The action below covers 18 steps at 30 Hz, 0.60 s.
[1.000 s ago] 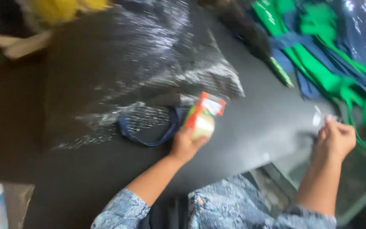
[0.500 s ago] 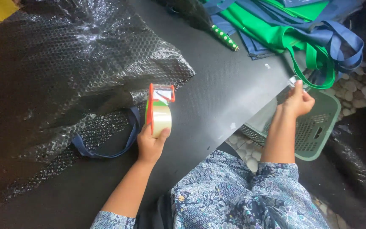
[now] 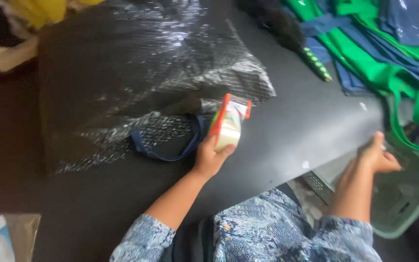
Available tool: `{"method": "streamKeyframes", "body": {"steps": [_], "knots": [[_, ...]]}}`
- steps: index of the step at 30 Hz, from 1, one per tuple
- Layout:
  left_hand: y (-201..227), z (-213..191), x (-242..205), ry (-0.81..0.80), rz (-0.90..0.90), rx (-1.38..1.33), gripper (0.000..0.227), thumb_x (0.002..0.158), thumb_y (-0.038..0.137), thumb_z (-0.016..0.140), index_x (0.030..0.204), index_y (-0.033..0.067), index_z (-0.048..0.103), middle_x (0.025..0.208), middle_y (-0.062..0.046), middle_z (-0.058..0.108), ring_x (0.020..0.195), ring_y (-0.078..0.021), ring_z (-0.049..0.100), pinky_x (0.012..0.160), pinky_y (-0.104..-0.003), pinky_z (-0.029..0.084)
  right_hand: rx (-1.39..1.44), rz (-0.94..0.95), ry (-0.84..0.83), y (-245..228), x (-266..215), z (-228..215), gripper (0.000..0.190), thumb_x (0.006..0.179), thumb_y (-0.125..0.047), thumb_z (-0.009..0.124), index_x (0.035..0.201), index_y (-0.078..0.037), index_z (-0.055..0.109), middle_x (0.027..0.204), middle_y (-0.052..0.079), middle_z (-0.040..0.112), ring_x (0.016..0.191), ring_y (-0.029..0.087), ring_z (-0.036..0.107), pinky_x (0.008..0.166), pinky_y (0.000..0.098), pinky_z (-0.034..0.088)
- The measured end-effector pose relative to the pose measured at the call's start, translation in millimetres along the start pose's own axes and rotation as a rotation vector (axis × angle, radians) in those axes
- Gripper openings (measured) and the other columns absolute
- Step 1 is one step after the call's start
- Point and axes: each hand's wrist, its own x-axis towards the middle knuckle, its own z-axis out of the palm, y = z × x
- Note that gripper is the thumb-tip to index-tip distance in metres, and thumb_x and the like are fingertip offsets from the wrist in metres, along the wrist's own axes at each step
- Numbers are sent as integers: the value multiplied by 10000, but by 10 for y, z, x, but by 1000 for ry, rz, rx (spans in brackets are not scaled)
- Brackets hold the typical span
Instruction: The person is wrapping a blue bag in black bubble wrap and using a tape dispenser to secure the packaging.
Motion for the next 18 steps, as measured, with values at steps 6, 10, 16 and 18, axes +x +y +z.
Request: {"method": "streamKeyframes", "body": {"steps": [6,10,16,18], "knots": [[-36,-16,30,-31,44,-89,490,785,418,875,1031,36,692,906,-177,702,899,-386,715,745,-423,581,98,-929,-267,-1471,-1196,-253,566,854,128,1009,1115,11,520,1034,245,526,960,368,569,842,445,450],[-208,24,-5,8,175,-29,509,822,393,864,1072,11,637,974,-180,670,923,-382,687,797,-426,564,164,-851,-951,-2166,-2254,-120,486,1029,-63,932,1299,-79,529,1236,124,557,1067,290,560,823,389,445],[525,-365,271,-13,271,-14,530,886,305,808,1231,-5,549,1113,-224,622,1041,-415,634,929,-468,526,224,-1061,-1442,-3001,-3502,-11,520,873,-157,916,1311,-40,661,1188,129,556,1037,306,549,856,407,488],[728,-463,325,-55,288,-53,591,917,224,780,1361,-34,487,1222,-290,598,1141,-482,604,1036,-523,496,214,-1148,-1503,-3030,-3708,79,493,858,-201,913,1275,-55,694,1149,133,551,962,305,529,823,415,481]]}}
